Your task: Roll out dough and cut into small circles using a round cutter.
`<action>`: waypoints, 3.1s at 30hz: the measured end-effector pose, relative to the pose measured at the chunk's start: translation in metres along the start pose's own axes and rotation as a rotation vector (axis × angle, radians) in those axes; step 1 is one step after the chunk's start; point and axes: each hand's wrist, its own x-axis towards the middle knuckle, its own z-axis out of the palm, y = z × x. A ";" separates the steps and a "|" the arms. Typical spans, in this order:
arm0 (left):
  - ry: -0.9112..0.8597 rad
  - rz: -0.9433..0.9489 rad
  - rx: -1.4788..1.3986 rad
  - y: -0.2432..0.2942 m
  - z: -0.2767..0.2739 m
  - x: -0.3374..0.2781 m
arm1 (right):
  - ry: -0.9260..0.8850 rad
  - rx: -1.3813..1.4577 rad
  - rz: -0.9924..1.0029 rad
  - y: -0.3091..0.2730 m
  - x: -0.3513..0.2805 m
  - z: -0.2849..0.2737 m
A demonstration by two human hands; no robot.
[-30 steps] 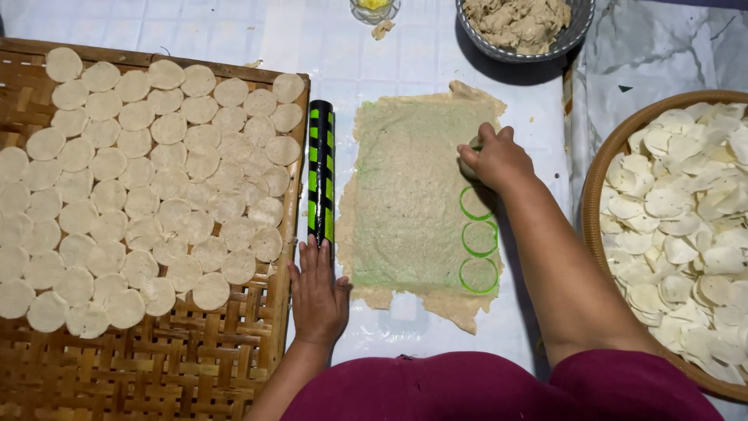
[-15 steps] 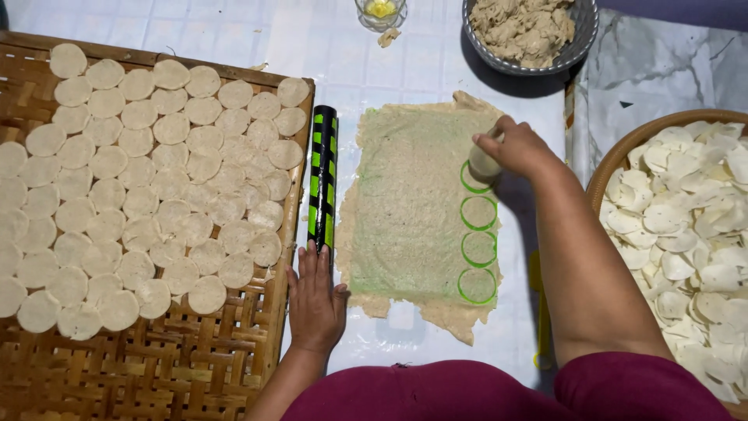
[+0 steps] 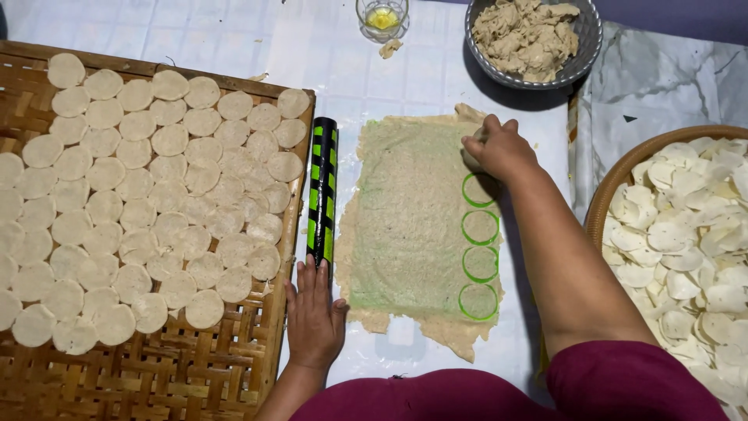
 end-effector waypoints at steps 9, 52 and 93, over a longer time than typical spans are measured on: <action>-0.015 0.011 0.017 -0.002 0.002 -0.001 | 0.010 -0.055 -0.014 0.006 0.010 0.004; -0.038 -0.028 -0.023 -0.003 0.003 -0.001 | -0.051 -0.116 -0.164 -0.054 0.030 0.001; -0.030 0.038 -0.098 -0.012 0.006 -0.001 | -0.110 -0.071 -0.211 -0.023 -0.019 0.028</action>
